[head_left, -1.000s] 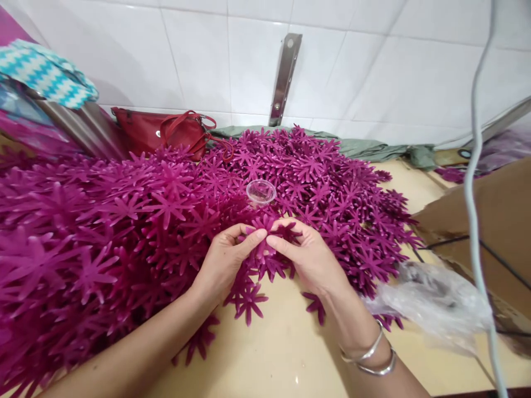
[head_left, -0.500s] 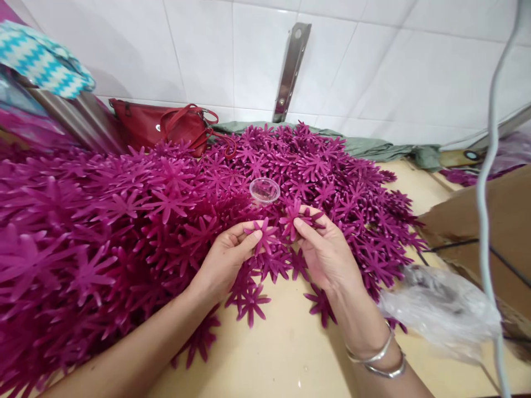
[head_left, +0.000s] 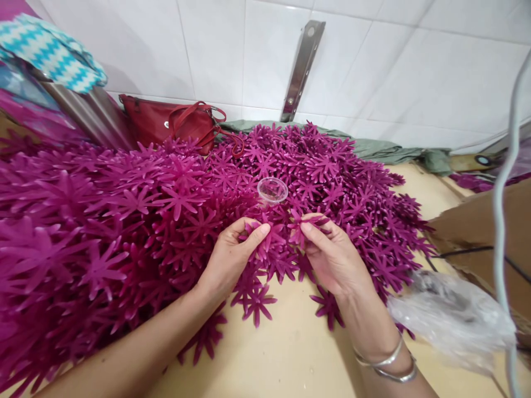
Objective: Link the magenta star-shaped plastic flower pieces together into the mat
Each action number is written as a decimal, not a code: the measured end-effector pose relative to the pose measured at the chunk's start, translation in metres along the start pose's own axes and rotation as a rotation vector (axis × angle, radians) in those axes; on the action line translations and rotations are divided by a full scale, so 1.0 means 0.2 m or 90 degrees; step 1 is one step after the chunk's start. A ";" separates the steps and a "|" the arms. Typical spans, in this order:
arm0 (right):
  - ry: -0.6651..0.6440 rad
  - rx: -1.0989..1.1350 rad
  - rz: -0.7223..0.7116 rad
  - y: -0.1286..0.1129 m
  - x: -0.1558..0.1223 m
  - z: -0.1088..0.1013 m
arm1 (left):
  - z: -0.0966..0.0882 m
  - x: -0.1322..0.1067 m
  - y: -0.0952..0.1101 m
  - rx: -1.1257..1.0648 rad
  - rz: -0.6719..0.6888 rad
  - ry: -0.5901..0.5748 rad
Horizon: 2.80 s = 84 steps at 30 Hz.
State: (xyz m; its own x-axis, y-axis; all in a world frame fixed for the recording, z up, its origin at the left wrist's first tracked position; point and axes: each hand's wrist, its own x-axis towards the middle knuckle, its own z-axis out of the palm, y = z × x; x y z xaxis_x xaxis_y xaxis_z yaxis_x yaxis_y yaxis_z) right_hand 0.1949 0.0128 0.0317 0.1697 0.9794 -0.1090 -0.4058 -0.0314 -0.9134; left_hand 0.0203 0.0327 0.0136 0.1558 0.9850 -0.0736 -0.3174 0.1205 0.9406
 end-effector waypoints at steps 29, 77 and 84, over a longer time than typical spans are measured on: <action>0.051 0.008 0.014 0.00 0.03 -0.02 | -0.02 0.02 -0.02 0.002 -0.042 -0.039; 0.040 0.122 0.047 -0.02 0.04 -0.06 | 0.01 0.00 0.05 -0.213 -0.075 -0.034; 0.038 0.133 0.047 -0.03 0.03 -0.06 | 0.00 -0.02 0.04 -0.159 -0.039 -0.062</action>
State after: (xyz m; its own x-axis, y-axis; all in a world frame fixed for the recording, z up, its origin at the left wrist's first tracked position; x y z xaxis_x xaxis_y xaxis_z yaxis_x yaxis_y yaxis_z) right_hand 0.2083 0.0176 0.0316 0.1833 0.9622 -0.2016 -0.5956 -0.0545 -0.8014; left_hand 0.0175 0.0304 0.0219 0.2675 0.9598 -0.0848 -0.5229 0.2186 0.8239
